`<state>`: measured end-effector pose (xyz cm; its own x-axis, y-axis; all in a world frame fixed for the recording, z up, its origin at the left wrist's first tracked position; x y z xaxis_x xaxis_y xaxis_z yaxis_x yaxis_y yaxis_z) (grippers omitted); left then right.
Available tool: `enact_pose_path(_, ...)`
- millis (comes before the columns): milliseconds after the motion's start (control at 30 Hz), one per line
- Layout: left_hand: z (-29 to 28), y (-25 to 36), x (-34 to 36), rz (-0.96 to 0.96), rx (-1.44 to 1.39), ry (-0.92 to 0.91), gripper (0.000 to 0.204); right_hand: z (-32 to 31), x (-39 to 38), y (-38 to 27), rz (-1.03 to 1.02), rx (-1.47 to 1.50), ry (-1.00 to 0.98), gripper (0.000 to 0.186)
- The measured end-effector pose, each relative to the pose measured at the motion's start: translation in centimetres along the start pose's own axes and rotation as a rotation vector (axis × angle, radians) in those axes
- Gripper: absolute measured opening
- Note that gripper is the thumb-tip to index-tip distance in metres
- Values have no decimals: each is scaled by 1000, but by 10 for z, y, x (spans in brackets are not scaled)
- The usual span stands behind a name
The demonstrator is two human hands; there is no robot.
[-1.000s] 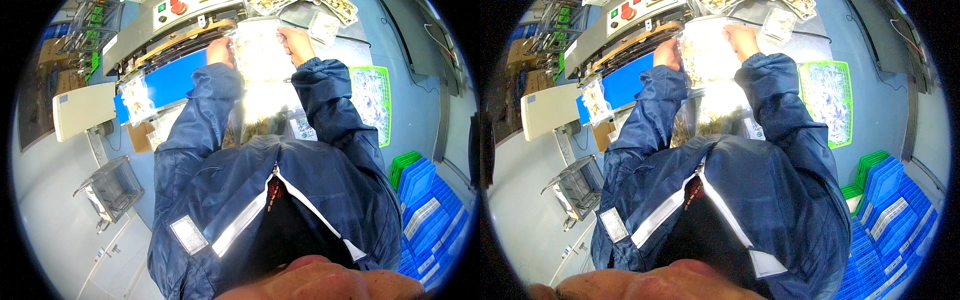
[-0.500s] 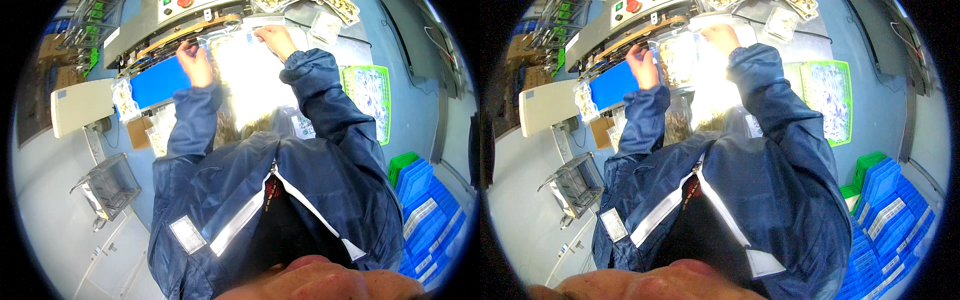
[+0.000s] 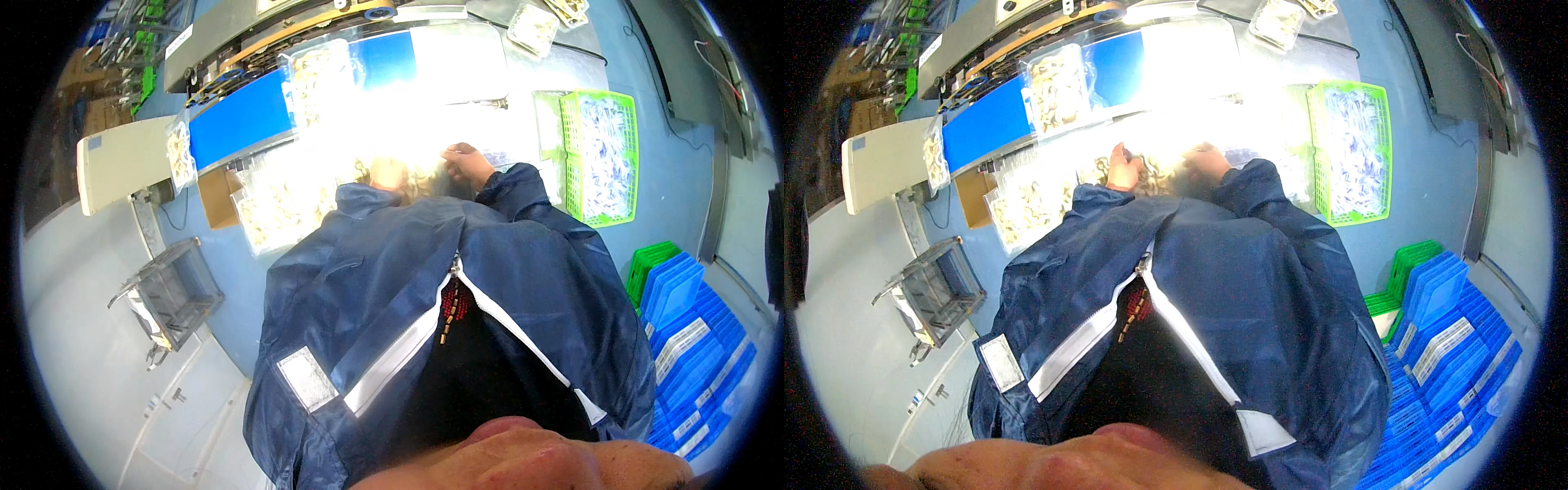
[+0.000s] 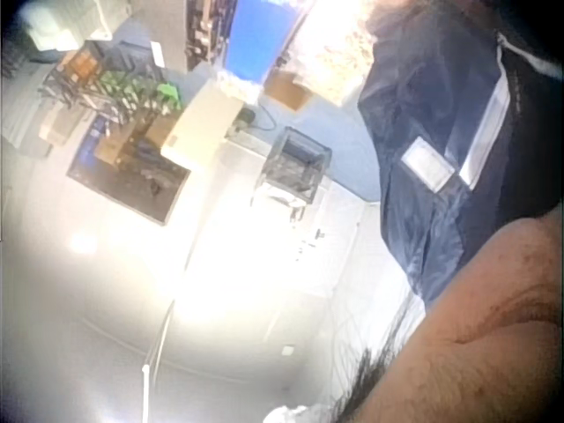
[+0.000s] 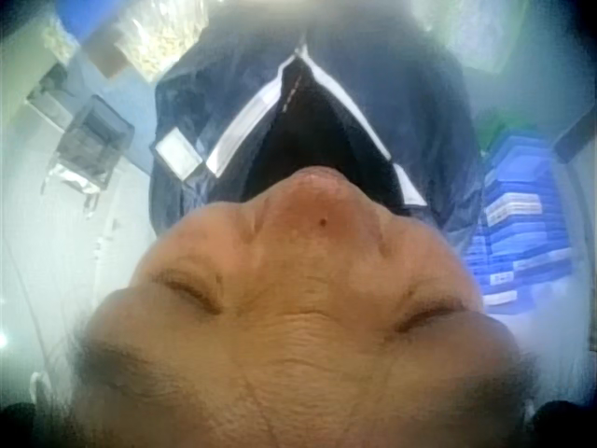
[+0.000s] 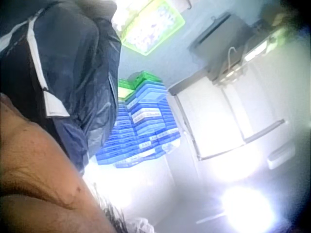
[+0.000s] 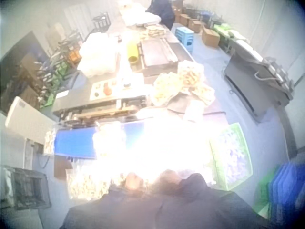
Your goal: The person repeatedly scoops small yellow food items from a green tray into clear plastic bags, seals them, and places them on a table. The process is repeated multiple times in a continuous loop.
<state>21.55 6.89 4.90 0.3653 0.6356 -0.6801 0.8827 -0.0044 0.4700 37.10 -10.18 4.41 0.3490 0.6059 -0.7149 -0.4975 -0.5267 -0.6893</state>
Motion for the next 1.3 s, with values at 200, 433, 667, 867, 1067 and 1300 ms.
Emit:
enact_pose_path(200, -22, 5, -18, -61, -696, -300, 19, -14, -44, -47, -202, 93, -33, 14)
enact_pose_path(433, -80, 139, -56, 231, -1092, -156, 17, -29, -65, -170, -563, 287, 87, 16)
enact_pose_path(667, -81, 236, 26, 105, -1095, -217, 18, -76, -5, -232, -631, 405, 398, 17)
enact_pose_path(867, -83, 259, 79, 37, -1106, -368, 24, -95, 43, -251, -546, 392, 435, 20)
enact_pose_path(1067, -97, 235, 92, 59, -1081, -246, 22, -77, 50, -258, -560, 262, 391, 16)
enact_pose_path(1300, -130, 211, 94, 46, -1112, -131, 16, -39, 60, -271, -575, 145, 333, 22)
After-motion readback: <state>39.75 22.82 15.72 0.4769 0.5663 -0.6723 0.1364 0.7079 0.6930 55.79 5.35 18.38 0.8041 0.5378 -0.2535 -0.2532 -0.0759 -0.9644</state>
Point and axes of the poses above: each hand's wrist, its own x-axis towards the middle knuckle, its own z-axis out of the palm, y = z × x, the point moved 5 cm from there along x, towards the middle knuckle, and after that the axes turned 11 degrees about -z, right-handed, at the moved point
